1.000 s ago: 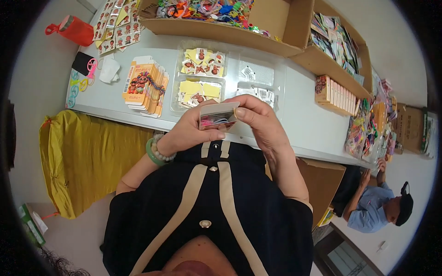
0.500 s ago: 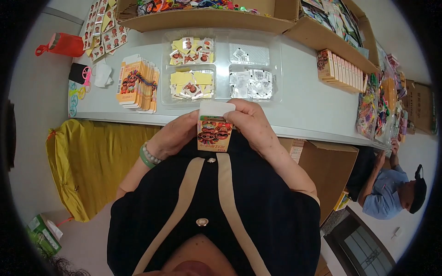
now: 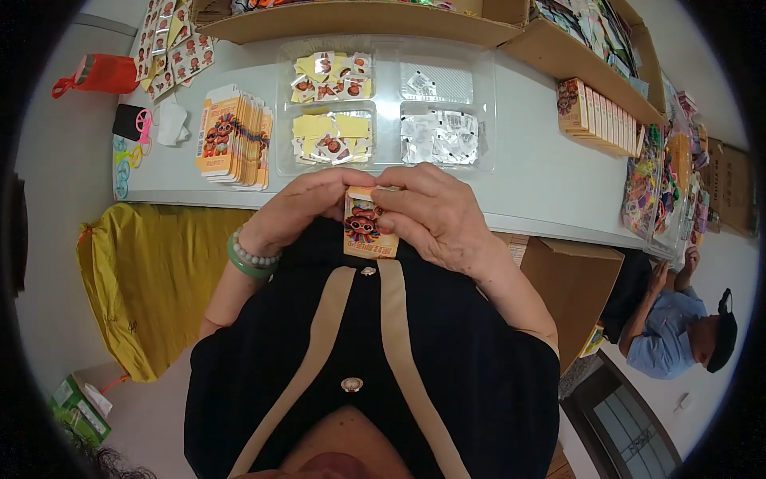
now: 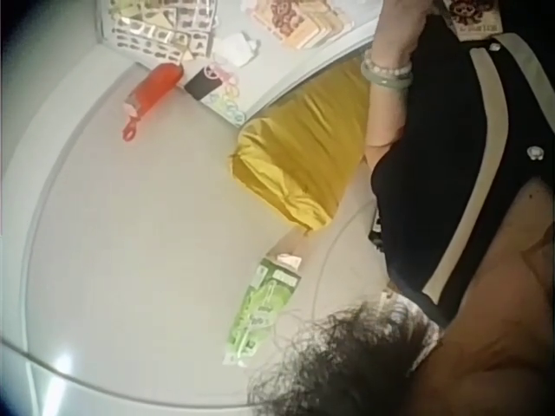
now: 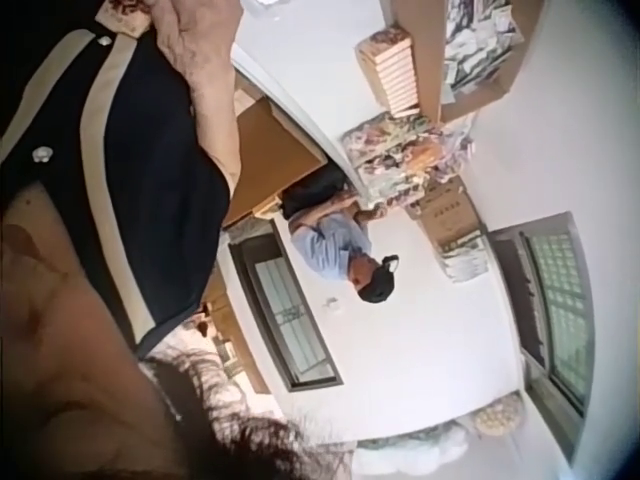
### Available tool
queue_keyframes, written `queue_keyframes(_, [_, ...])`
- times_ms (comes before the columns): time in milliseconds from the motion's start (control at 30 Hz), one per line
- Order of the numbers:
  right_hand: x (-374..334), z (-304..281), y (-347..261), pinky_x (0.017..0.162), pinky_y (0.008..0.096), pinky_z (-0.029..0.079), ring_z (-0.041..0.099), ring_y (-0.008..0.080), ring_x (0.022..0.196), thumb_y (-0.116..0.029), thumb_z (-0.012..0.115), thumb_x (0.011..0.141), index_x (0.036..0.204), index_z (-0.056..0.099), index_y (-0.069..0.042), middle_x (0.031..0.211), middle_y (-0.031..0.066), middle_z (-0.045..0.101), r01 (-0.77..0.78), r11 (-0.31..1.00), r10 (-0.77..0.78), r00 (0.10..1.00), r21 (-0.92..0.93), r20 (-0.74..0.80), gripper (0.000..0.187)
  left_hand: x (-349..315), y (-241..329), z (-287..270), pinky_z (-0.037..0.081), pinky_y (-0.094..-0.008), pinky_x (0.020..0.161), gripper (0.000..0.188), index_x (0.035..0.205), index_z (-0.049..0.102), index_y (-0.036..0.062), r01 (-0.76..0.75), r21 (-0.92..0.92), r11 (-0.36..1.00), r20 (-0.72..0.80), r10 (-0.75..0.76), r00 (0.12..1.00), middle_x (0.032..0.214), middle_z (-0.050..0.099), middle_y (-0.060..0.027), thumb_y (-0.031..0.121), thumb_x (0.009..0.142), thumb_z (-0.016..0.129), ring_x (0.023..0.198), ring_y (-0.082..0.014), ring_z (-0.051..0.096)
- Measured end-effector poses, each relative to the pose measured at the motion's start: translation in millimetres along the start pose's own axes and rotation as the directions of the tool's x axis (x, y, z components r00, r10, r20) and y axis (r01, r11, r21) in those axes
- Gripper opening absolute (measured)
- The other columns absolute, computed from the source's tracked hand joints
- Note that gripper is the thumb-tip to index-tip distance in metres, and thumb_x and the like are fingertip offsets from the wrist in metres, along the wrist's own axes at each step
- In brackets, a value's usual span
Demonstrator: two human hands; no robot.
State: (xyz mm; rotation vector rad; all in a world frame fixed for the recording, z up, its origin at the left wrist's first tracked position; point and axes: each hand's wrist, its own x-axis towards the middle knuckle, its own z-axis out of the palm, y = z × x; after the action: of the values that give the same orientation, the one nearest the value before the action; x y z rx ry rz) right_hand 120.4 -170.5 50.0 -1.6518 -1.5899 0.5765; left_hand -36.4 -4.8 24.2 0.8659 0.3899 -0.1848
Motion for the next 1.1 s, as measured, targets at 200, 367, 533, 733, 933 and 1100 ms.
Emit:
queue_keyframes(200, [10, -1, -6, 0.076, 0.0274, 0.045, 0.058, 0.015, 0.083, -0.002, 0.067, 0.076, 0.093, 0.064, -0.001, 0.092, 0.0056, 0.061, -0.456, 0.762, 0.443, 0.885, 0.46, 0.145, 0.018, 0, 4, 5, 0.046, -0.0212, 0.078, 0.021, 0.106, 0.062, -0.0031, -0.261, 0.495, 0.829, 0.048, 0.273, 0.961, 0.097, 0.062, -0.0034, 0.002, 0.087, 0.059, 0.089, -0.0068, 0.056])
queue_keyframes(367, [22, -3, -16, 0.072, 0.0242, 0.044, 0.055, 0.0098, 0.08, 0.004, 0.066, 0.073, 0.083, 0.064, -0.001, 0.087, 0.0019, 0.06, -0.621, 0.582, 0.559, 0.775, 0.526, 0.296, 0.012, -12, 9, 16, 0.046, -0.0197, 0.069, 0.017, 0.102, 0.065, -0.0015, -0.18, 0.403, 0.897, -0.078, 0.23, 0.97, 0.089, 0.064, -0.0022, 0.004, 0.087, 0.059, 0.077, -0.005, 0.055])
queue_keyframes(533, [18, 9, -9, 0.07, 0.024, 0.044, 0.055, 0.0116, 0.079, 0.006, 0.064, 0.073, 0.083, 0.064, 0.001, 0.085, 0.0047, 0.059, -0.53, 0.381, 0.584, 0.773, 0.757, 0.247, 0.011, -15, 11, 15, 0.045, -0.0181, 0.059, 0.016, 0.1, 0.066, -0.0007, -0.104, 0.336, 0.936, -0.153, 0.163, 0.975, 0.079, 0.064, 0.0002, 0.007, 0.088, 0.059, 0.069, -0.0018, 0.053])
queue_keyframes(733, [17, 11, -4, 0.072, 0.0262, 0.047, 0.059, 0.0158, 0.084, -0.001, 0.064, 0.08, 0.092, 0.066, 0.002, 0.092, 0.0086, 0.061, -0.213, 0.925, 0.208, 0.977, 0.315, 0.048, 0.012, -15, 1, 1, 0.048, -0.0176, 0.057, 0.02, 0.105, 0.066, -0.0002, -0.118, 0.267, 0.956, -0.145, 0.16, 0.976, 0.09, 0.066, -0.0053, 0.001, 0.086, 0.06, 0.068, -0.0059, 0.058])
queue_keyframes(933, [2, 11, -5, 0.082, 0.0282, 0.047, 0.059, 0.0194, 0.095, -0.005, 0.064, 0.082, 0.104, 0.066, 0.0, 0.104, 0.013, 0.061, -0.316, 0.813, 0.31, 0.946, 0.489, 0.095, 0.023, -17, -10, -8, 0.051, -0.0197, 0.06, 0.023, 0.107, 0.065, 0.0003, -0.252, 0.278, 0.927, -0.038, 0.273, 0.961, 0.099, 0.063, -0.0092, 0.0, 0.085, 0.06, 0.073, -0.0093, 0.06])
queue_keyframes(1100, [-3, 15, 1, 0.083, 0.0288, 0.047, 0.058, 0.0195, 0.097, -0.004, 0.064, 0.081, 0.102, 0.065, 0.001, 0.104, 0.013, 0.062, -0.393, 0.727, 0.429, 0.9, 0.563, 0.074, 0.021, -21, -11, -5, 0.051, -0.0201, 0.061, 0.024, 0.109, 0.063, -0.0001, -0.241, 0.343, 0.908, -0.097, 0.289, 0.952, 0.1, 0.062, -0.0086, -0.002, 0.086, 0.058, 0.075, -0.0097, 0.06])
